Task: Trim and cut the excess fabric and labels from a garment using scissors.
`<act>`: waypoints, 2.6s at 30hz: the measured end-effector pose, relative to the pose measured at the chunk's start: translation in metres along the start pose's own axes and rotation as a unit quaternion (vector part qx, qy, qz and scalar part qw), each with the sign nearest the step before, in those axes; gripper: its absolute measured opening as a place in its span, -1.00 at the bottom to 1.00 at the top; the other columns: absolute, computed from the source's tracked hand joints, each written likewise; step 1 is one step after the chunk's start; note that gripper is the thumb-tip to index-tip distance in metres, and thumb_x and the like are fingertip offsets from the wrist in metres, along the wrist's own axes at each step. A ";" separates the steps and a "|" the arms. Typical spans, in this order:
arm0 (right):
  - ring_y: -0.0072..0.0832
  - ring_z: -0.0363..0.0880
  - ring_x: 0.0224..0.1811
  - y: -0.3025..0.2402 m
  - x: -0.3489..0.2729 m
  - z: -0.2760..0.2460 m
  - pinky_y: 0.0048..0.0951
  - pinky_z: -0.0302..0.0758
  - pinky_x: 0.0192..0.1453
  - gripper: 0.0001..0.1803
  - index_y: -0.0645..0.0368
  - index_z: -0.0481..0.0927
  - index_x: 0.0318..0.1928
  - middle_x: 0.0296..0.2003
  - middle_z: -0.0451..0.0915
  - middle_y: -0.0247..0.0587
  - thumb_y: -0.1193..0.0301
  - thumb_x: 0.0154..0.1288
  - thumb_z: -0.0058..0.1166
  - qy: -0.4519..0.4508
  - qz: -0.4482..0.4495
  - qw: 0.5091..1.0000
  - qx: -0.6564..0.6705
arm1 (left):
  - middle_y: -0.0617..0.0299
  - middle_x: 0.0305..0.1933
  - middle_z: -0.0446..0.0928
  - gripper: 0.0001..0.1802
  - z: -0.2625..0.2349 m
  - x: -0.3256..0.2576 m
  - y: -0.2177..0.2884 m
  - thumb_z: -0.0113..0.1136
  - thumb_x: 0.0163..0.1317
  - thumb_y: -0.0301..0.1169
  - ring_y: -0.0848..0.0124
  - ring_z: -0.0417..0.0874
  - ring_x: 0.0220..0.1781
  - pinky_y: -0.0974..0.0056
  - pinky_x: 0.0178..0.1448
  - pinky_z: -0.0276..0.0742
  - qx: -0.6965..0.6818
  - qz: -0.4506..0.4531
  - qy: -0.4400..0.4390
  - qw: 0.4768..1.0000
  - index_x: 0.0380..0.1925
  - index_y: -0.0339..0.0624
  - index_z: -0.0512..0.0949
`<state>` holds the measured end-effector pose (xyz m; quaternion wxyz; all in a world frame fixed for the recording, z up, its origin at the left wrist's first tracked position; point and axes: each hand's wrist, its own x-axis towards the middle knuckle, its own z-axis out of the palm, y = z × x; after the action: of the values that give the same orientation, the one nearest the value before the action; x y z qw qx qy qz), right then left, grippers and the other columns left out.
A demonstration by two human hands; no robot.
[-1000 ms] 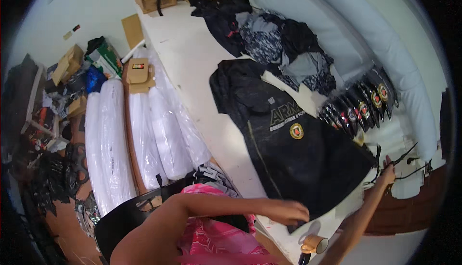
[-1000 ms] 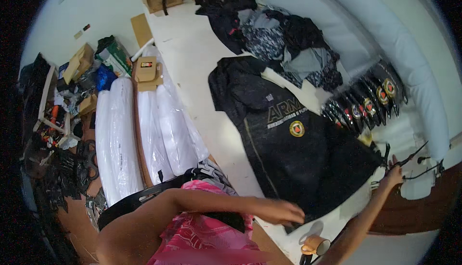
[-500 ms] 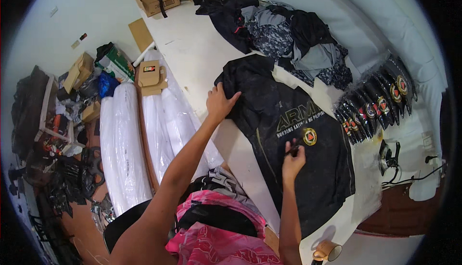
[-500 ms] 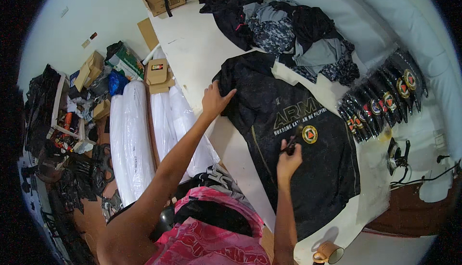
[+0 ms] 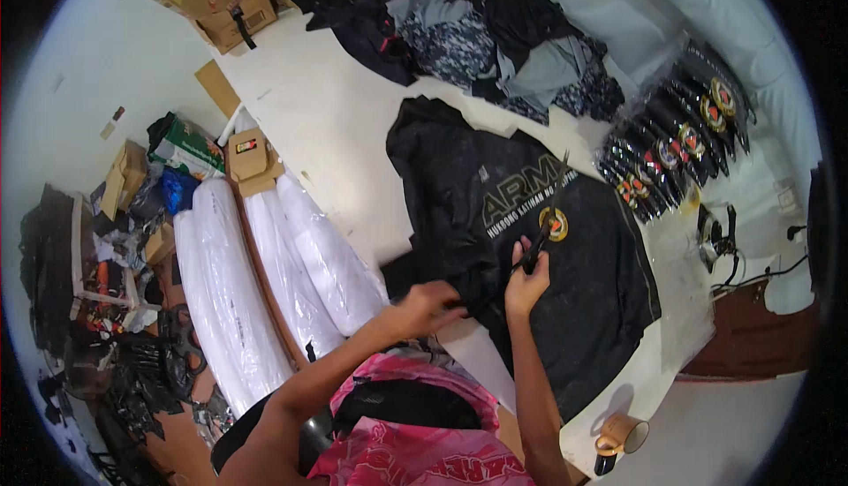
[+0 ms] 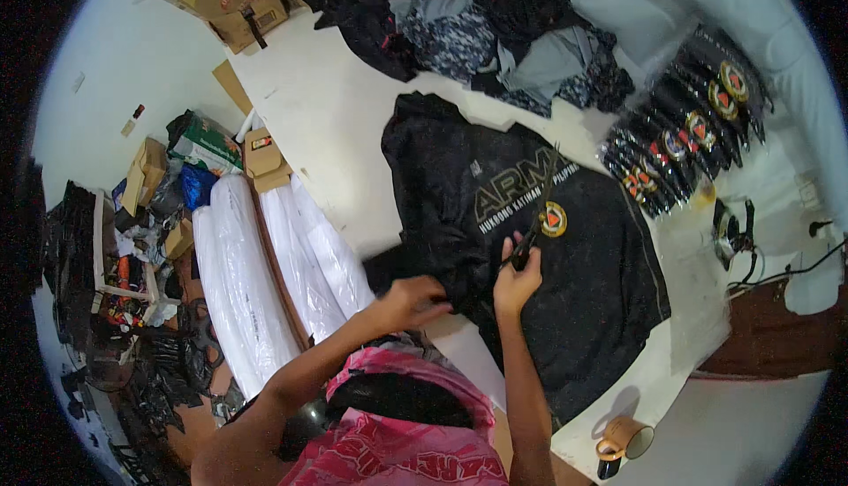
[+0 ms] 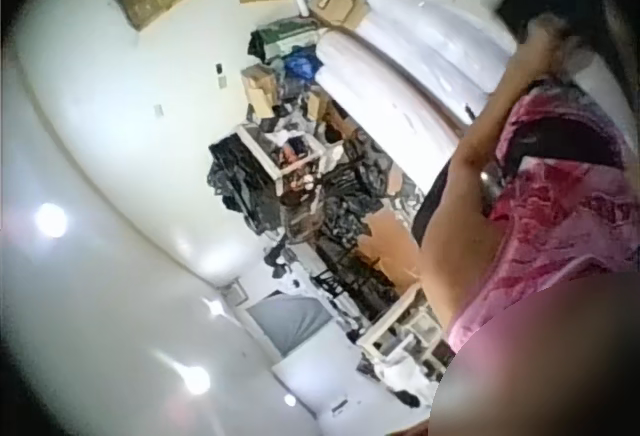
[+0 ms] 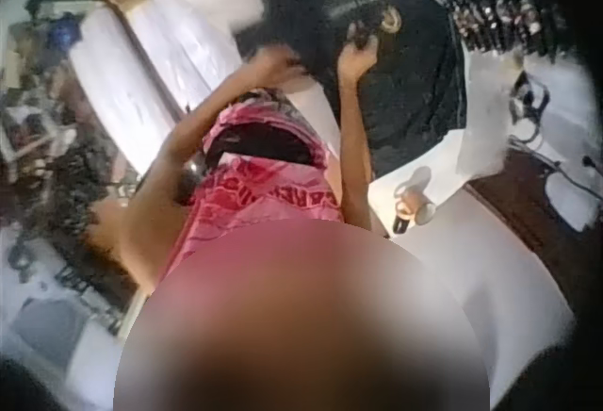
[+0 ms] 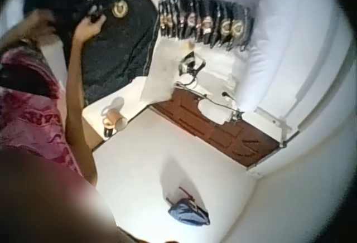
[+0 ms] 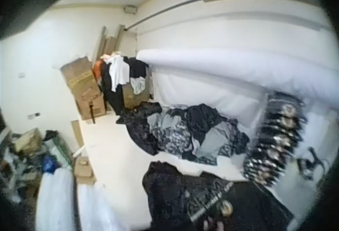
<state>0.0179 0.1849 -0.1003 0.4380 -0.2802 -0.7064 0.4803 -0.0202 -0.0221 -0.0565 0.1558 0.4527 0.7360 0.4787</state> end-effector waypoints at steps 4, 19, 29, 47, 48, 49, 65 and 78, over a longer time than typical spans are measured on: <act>-0.46 0.65 -0.22 0.001 -0.002 -0.004 -0.43 0.50 -0.13 -0.79 0.35 0.50 -0.32 -0.22 0.69 -0.03 0.45 0.24 0.23 -0.034 -0.002 0.999 -0.019 | 0.03 -0.21 0.56 -0.56 -0.014 -0.007 -0.012 0.45 -0.01 -0.37 0.14 0.63 -0.27 0.18 -0.16 0.53 0.130 -0.077 0.275 0.950 -0.14 -0.26 0.52; -0.50 0.62 -0.34 -0.026 -0.006 -0.005 -0.49 0.52 -0.22 -0.82 0.32 0.48 -0.40 -0.38 0.65 -0.22 0.53 0.22 0.23 -0.018 -0.026 0.999 0.023 | 0.17 -0.45 0.61 -0.70 -0.103 -0.003 -0.077 0.35 0.07 -0.50 0.41 0.61 -0.49 0.34 -0.42 0.50 0.000 -0.252 0.338 0.907 -0.17 -0.27 0.55; -0.74 0.46 -0.47 -0.132 -0.023 -0.035 -0.70 0.37 -0.40 -0.78 0.17 0.49 -0.42 -0.46 0.53 -0.42 0.59 0.08 0.33 -0.179 0.185 0.922 0.288 | 0.10 -0.04 0.59 -0.81 -0.052 0.028 0.098 0.31 0.04 -0.61 0.15 0.63 -0.16 0.14 -0.12 0.55 0.114 0.107 0.072 0.985 -0.30 -0.21 0.60; -0.76 0.37 -0.70 -0.131 -0.028 -0.056 -0.68 0.32 -0.63 -0.80 0.19 0.41 -0.41 -0.61 0.42 -0.45 0.66 0.01 0.16 -0.187 0.212 0.930 0.235 | 0.26 -0.24 0.61 -0.81 -0.009 0.019 0.077 0.06 0.30 -0.57 0.56 0.60 -0.27 0.45 -0.16 0.52 -0.479 -0.209 0.209 0.826 -0.11 -0.35 0.56; -0.76 0.37 -0.70 -0.130 -0.028 -0.055 -0.68 0.32 -0.63 -0.80 0.19 0.41 -0.41 -0.61 0.42 -0.45 0.66 0.01 0.16 -0.192 0.211 0.930 0.232 | 0.25 -0.23 0.62 -0.81 -0.009 0.017 0.075 0.04 0.33 -0.54 0.54 0.63 -0.25 0.43 -0.15 0.54 -0.562 -0.222 0.184 0.775 -0.10 -0.31 0.55; -0.76 0.37 -0.70 -0.128 -0.028 -0.053 -0.68 0.31 -0.63 -0.81 0.19 0.42 -0.40 -0.61 0.42 -0.45 0.66 0.02 0.16 -0.180 0.217 0.928 0.242 | 0.24 -0.23 0.63 -0.80 -0.010 0.015 0.074 0.01 0.35 -0.51 0.53 0.65 -0.22 0.40 -0.14 0.56 -0.639 -0.232 0.156 0.716 -0.09 -0.28 0.54; -0.77 0.38 -0.64 -0.132 -0.034 -0.061 -0.70 0.25 -0.59 -0.78 0.22 0.42 -0.43 -0.54 0.53 -0.34 0.69 0.07 0.23 -0.126 0.137 0.964 0.191 | 0.11 0.09 0.55 -0.62 -0.015 0.045 0.108 -0.18 0.48 -0.27 0.31 0.60 0.10 0.23 0.19 0.52 -0.733 -0.136 0.100 0.659 0.15 -0.23 0.37; -0.74 0.46 -0.62 -0.178 -0.022 -0.066 -0.74 0.38 -0.57 -0.66 0.18 0.34 -0.28 -0.26 0.65 0.11 0.69 0.08 0.27 -0.082 0.043 0.963 0.254 | 0.07 0.09 0.52 -0.39 -0.009 0.047 0.137 0.01 0.27 -0.73 0.49 0.53 0.10 0.43 0.18 0.42 -0.579 -0.043 0.157 0.799 0.32 -0.34 0.11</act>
<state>0.0915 0.1277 0.0665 0.4147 -0.1496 -0.5822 0.6832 0.0194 0.0294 0.0736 0.2917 0.1649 0.3551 0.8727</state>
